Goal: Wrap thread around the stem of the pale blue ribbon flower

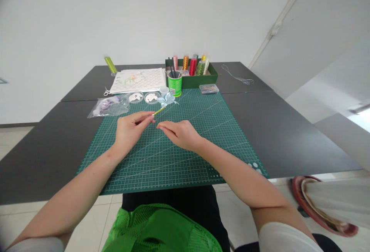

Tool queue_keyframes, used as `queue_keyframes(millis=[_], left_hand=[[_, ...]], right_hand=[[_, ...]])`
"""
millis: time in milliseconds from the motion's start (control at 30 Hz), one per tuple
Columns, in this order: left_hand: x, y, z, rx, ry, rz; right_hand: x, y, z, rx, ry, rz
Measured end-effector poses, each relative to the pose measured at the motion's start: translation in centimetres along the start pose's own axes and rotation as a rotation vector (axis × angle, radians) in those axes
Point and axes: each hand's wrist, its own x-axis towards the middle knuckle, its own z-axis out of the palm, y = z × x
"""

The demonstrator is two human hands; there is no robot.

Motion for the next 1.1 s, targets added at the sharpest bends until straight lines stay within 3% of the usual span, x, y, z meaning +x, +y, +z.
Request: queue_keyframes(millis=[100, 233, 433, 667, 833, 1100], left_hand=[[0.2, -0.1, 0.0, 0.064, -0.097, -0.028], [0.2, -0.1, 0.2, 0.167, -0.27, -0.042], [-0.8, 0.4, 0.7, 0.358, -0.49, 0.199], [-1.7, 0.8, 1.5, 0.402, -0.624, 0.363], [-2.2, 0.8, 1.7, 0.303, -0.63, 0.362], [-2.0, 1.1, 1.2, 0.183, -0.477, 0.391]], right_hand=[[0.0, -0.5, -1.1, 0.051, 0.044, -0.109], [0.0, -1.4, -2.6, 0.125, 0.053, -0.134], [0.1, -1.1, -4.0, 0.226, 0.039, -0.099], [0.7, 1.3, -5.1, 0.209, 0.093, 0.096], [1.1, 3.7, -4.9, 0.185, 0.119, 0.189], [1.3, 7.0, -3.0, 0.2, 0.012, 0.252]])
